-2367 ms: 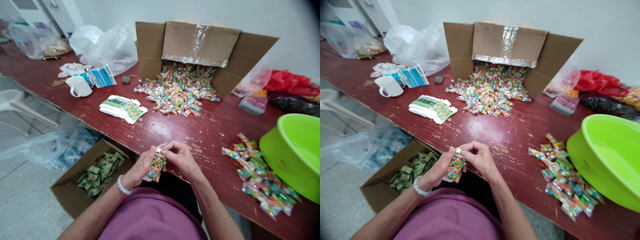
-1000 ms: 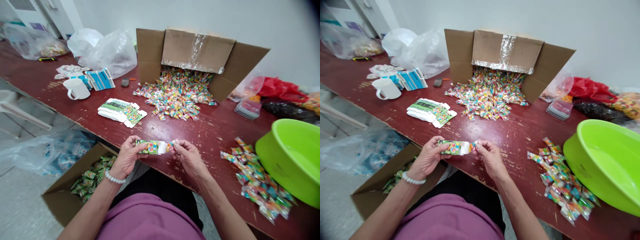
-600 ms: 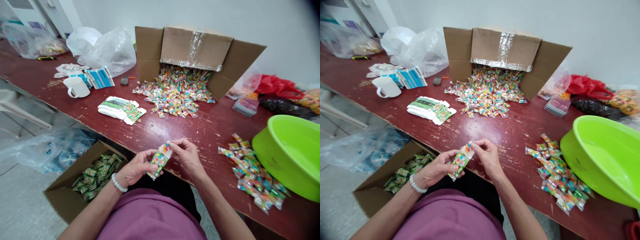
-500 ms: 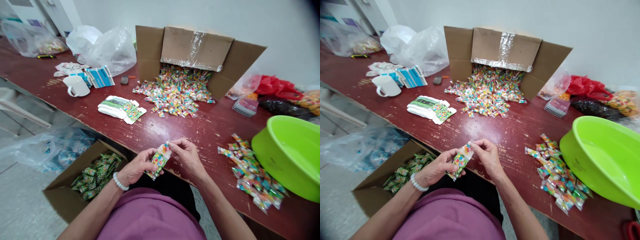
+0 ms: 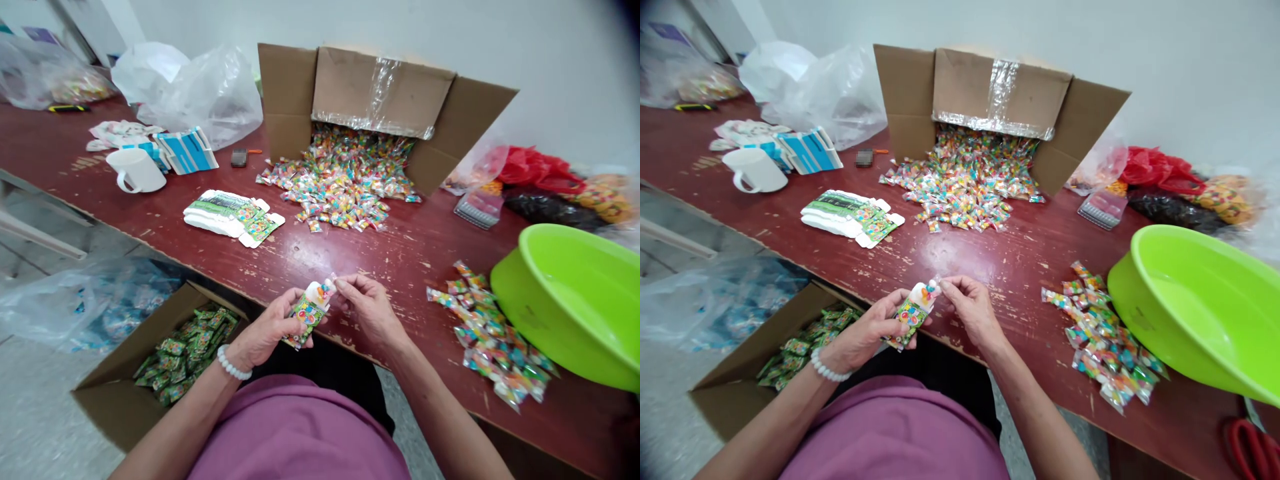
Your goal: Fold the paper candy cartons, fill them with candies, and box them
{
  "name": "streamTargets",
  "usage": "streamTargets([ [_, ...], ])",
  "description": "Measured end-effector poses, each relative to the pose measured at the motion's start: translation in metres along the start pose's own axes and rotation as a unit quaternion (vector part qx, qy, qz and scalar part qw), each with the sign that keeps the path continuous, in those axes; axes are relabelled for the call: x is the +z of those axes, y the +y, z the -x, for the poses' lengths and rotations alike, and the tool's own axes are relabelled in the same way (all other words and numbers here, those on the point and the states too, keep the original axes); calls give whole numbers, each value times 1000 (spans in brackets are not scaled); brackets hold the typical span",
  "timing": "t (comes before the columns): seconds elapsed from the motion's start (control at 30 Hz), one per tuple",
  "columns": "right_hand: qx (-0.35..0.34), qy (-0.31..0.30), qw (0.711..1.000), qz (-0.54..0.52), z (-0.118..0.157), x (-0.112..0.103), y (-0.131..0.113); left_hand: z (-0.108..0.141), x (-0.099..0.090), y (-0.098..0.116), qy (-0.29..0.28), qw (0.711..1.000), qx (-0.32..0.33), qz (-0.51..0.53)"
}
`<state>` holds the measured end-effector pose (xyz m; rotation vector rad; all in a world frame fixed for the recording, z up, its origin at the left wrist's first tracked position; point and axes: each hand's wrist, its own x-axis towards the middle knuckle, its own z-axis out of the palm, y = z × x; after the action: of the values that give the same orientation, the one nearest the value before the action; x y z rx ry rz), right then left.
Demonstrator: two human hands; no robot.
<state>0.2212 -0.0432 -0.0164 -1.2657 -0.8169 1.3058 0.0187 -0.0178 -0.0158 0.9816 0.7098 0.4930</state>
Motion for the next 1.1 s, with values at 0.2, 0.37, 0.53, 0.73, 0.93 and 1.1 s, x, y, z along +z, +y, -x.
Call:
streamTargets([
  [0.2, 7, 14, 999, -32, -5, -4, 2, -2, 0, -1, 0, 1000, -12, 5],
  [0.37, 2, 41, 997, -59, -9, -5, 4, -2, 3, -3, 18, 1000, -23, 3],
  [0.53, -27, 103, 994, 10, -7, -33, -8, -3, -3, -11, 21, 999, -30, -15],
  [0.73, -165, 333, 841, 394, 38, -155, -44, -4, -12, -15, 31, 999, -36, -3],
  [0.93, -311, 323, 707, 547, 0, -155, -45, -7, -15, -13, 37, 999, -34, 12],
  [1.1, -267, 137, 776, 555, -126, -57, -28, -9, -11, -10, 58, 997, -47, 14],
])
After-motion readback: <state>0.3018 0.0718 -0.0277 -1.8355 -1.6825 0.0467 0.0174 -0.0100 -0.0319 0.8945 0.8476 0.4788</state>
